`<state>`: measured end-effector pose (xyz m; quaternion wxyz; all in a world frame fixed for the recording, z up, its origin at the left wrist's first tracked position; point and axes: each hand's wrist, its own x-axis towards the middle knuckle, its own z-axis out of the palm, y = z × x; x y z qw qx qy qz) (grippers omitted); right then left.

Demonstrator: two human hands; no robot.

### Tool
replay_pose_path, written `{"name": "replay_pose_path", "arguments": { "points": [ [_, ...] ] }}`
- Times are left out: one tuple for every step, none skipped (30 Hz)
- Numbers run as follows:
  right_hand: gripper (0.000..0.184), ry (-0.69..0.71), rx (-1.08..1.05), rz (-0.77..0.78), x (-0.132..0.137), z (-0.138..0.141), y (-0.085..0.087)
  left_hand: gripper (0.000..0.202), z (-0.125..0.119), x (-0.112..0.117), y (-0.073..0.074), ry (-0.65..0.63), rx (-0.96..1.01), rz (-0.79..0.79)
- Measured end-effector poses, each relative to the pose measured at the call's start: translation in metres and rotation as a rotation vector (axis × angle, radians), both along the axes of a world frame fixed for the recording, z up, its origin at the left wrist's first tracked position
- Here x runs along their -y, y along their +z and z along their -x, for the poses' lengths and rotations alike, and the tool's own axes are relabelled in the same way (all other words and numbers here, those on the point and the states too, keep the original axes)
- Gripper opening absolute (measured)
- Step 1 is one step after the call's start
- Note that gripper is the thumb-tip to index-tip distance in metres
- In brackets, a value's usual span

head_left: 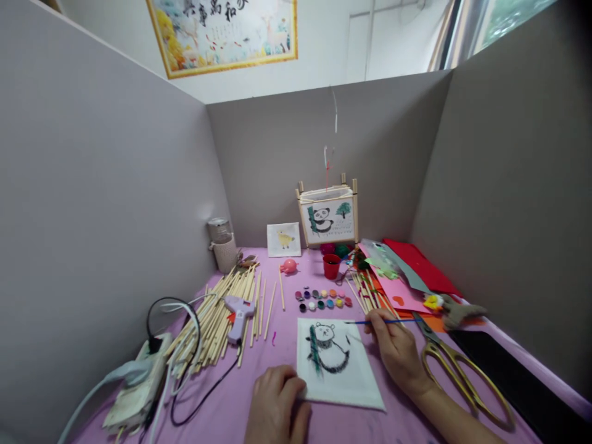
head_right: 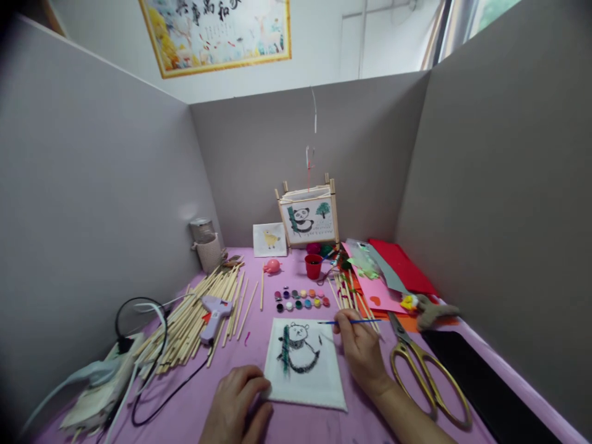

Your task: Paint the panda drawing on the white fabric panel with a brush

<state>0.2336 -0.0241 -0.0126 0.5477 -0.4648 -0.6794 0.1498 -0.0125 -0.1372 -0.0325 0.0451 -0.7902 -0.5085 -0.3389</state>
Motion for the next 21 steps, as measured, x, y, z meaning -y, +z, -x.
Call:
{"name": "replay_pose_path", "arguments": {
  "points": [
    [0.036,0.012,-0.031,0.052,-0.001,0.000,-0.002,0.019,0.000,0.000,-0.002,0.033,0.014,0.003],
    [0.036,0.021,-0.065,0.100,-0.003,0.000,-0.003,0.019,-0.001,0.000,-0.005,0.093,0.046,0.003],
    [0.036,0.026,-0.102,0.142,-0.005,0.000,-0.005,0.020,-0.002,0.000,-0.006,0.128,0.077,0.003],
    [0.037,0.034,-0.134,0.171,-0.006,0.000,-0.007,0.019,-0.003,0.000,-0.008,0.129,0.098,0.007],
    [0.038,0.037,-0.162,0.189,-0.007,0.000,-0.008,0.020,-0.004,-0.001,-0.008,0.124,0.114,0.013],
    [0.039,0.040,-0.183,0.202,-0.008,0.000,-0.009,0.020,-0.004,-0.001,-0.009,0.115,0.127,0.018],
    [0.040,0.044,-0.197,0.207,-0.009,0.000,-0.010,0.020,-0.005,-0.001,-0.009,0.104,0.134,0.022],
    [0.039,0.046,-0.203,0.209,-0.010,-0.001,-0.010,0.020,-0.005,-0.001,-0.009,0.100,0.137,0.022],
    [0.039,0.048,-0.197,0.207,-0.010,-0.001,-0.010,0.020,-0.005,-0.001,-0.009,0.098,0.136,0.020],
    [0.037,0.046,-0.182,0.200,-0.010,-0.002,-0.011,0.020,-0.005,-0.001,-0.009,0.097,0.133,0.015],
    [0.035,0.044,-0.160,0.188,-0.011,-0.003,-0.011,0.020,-0.005,-0.001,-0.009,0.094,0.129,0.009],
    [0.034,0.043,-0.137,0.174,-0.011,-0.003,-0.012,0.019,-0.005,-0.001,-0.009,0.089,0.127,0.004],
    [0.032,0.042,-0.118,0.161,-0.011,-0.004,-0.013,0.019,-0.006,-0.001,-0.009,0.082,0.127,0.000],
    [0.030,0.043,-0.104,0.151,-0.011,-0.005,-0.014,0.019,-0.006,-0.001,-0.009,0.076,0.127,0.000],
    [0.030,0.046,-0.095,0.144,-0.011,-0.005,-0.015,0.019,-0.006,0.000,-0.008,0.073,0.126,0.000],
    [0.029,0.049,-0.088,0.142,-0.011,-0.006,-0.016,0.019,-0.006,0.000,-0.007,0.073,0.123,0.002],
    [0.028,0.052,-0.080,0.141,-0.011,-0.006,-0.016,0.019,-0.006,0.000,-0.006,0.075,0.119,0.004],
    [0.028,0.053,-0.072,0.140,-0.011,-0.007,-0.016,0.019,-0.006,0.000,-0.005,0.076,0.114,0.007],
    [0.027,0.054,-0.065,0.136,-0.010,-0.007,-0.016,0.019,-0.005,0.000,-0.004,0.067,0.101,0.011],
    [0.027,0.056,-0.061,0.130,-0.010,-0.007,-0.016,0.020,-0.005,0.000,-0.003,0.056,0.088,0.013],
    [0.027,0.058,-0.061,0.123,-0.010,-0.007,-0.015,0.020,-0.004,0.000,-0.002,0.047,0.076,0.013]
  ]
}}
